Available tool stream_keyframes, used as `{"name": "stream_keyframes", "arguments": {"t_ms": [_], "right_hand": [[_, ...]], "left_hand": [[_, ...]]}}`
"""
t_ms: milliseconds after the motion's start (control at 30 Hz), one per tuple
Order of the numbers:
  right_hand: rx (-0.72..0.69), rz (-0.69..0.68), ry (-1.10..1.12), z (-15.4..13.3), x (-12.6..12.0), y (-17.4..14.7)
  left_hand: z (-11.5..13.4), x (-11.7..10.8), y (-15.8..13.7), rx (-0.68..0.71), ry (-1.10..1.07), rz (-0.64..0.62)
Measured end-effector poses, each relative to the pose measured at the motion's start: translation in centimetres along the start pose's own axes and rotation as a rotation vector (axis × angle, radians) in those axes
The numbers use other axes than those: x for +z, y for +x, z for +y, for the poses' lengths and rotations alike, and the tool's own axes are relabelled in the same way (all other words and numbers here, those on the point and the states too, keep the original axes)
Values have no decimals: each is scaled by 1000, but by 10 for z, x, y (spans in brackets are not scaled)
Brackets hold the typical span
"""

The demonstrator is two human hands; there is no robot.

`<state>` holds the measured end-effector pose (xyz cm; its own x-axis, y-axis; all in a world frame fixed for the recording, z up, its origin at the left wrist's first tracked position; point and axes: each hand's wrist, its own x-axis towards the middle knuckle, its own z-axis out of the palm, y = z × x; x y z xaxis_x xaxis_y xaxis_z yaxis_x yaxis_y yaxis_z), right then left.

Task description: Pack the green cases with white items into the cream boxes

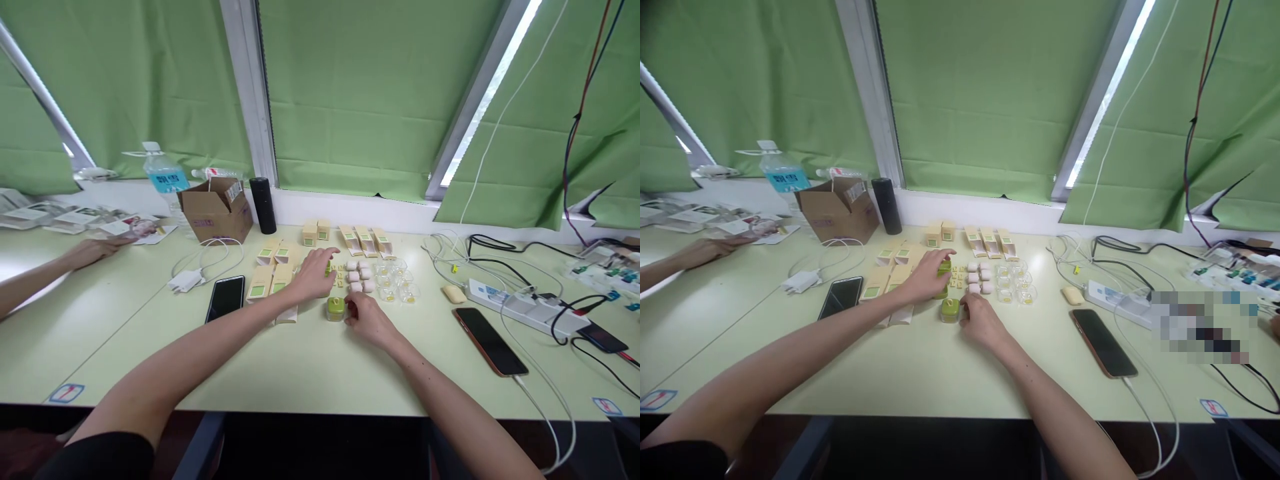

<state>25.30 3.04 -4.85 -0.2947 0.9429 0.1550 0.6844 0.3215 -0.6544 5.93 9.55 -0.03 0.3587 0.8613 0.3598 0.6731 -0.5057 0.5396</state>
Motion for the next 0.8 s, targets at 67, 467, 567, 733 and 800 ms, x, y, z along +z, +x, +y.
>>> {"name": "stream_keyframes", "arguments": {"t_ms": [67,467,567,733,800], "right_hand": [[6,-10,12,0,0,1],[51,-21,146,9,2,7],[57,-22,127,8,2,6],[55,-25,97,6,1,6],[50,-21,99,5,1,6]], "left_hand": [[-5,4,29,-48,92,-100],[-22,57,134,-300,174,-254],[-22,69,144,-355,168,-255],[-18,82,152,-414,144,-239],[-17,85,152,-434,130,-234]]}}
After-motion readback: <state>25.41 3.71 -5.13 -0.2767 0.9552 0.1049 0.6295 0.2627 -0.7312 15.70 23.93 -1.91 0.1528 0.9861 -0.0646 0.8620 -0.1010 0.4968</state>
